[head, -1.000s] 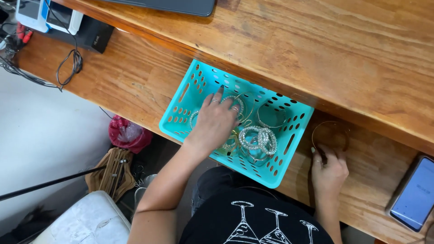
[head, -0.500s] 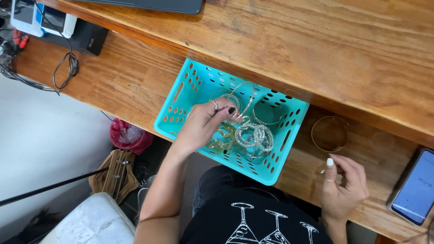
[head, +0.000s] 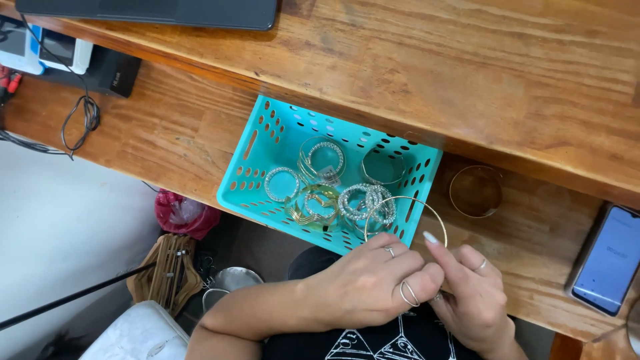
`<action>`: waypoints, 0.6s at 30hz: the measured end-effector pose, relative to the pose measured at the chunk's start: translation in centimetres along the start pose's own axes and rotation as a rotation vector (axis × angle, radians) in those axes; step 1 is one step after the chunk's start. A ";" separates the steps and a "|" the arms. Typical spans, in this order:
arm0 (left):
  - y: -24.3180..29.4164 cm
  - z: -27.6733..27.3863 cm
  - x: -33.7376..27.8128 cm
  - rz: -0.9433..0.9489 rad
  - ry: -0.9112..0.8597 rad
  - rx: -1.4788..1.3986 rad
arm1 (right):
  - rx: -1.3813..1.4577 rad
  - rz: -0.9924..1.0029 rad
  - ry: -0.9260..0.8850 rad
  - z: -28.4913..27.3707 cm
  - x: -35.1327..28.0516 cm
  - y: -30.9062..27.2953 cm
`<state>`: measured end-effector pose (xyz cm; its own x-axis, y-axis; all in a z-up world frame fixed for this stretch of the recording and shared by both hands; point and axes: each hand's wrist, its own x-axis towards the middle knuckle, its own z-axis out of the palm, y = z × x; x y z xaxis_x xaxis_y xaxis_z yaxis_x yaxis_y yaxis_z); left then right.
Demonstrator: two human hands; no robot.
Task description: A person is removing tags or stickers from various bracelets and bangles and sorting them into a blue plastic basket on a wooden table.
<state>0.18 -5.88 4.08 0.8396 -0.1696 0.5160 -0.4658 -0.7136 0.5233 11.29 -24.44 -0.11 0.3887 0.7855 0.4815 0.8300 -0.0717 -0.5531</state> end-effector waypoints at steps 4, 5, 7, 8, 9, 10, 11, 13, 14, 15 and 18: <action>-0.7 -1.6 0.6 -0.070 -0.055 -0.083 | -0.116 -0.013 0.028 -1.5 -0.4 0.3; -1.2 -1.9 0.3 -0.117 -0.027 0.001 | -0.203 0.085 0.078 -2.1 -1.5 1.0; -2.8 -3.5 -0.1 -0.158 0.005 0.083 | -0.297 0.182 0.130 -3.6 -4.2 2.9; -3.6 -4.9 -0.2 -0.185 0.053 0.186 | -0.317 0.260 0.203 -4.4 -5.8 4.1; -4.5 -6.3 -0.4 -0.211 0.100 0.288 | -0.337 0.338 0.278 -5.3 -7.4 5.3; -5.6 -7.0 -0.9 -0.210 0.099 0.288 | -0.337 0.338 0.279 -5.5 -8.8 7.2; -6.7 -7.7 -1.4 -0.339 -0.007 0.380 | -0.395 0.399 0.304 -5.6 -10.2 9.1; -9.3 -8.1 -3.0 -0.466 -0.119 0.465 | -0.454 0.465 0.328 -5.8 -12.3 12.1; -10.9 -7.8 -4.1 -0.515 -0.311 0.556 | -0.435 0.541 0.262 -5.9 -12.8 13.3; -12.4 -7.6 -5.2 -0.560 -0.505 0.646 | -0.415 0.616 0.195 -5.9 -13.4 14.4; -15.9 -7.2 -6.4 -0.501 -0.545 0.698 | -0.509 0.644 0.066 -5.5 -14.9 18.1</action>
<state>0.23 11.47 -2.65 0.9876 0.0952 -0.1247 0.0948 -0.9955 -0.0085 22.77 -40.83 -13.54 0.8600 0.4588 0.2234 0.5102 -0.7781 -0.3664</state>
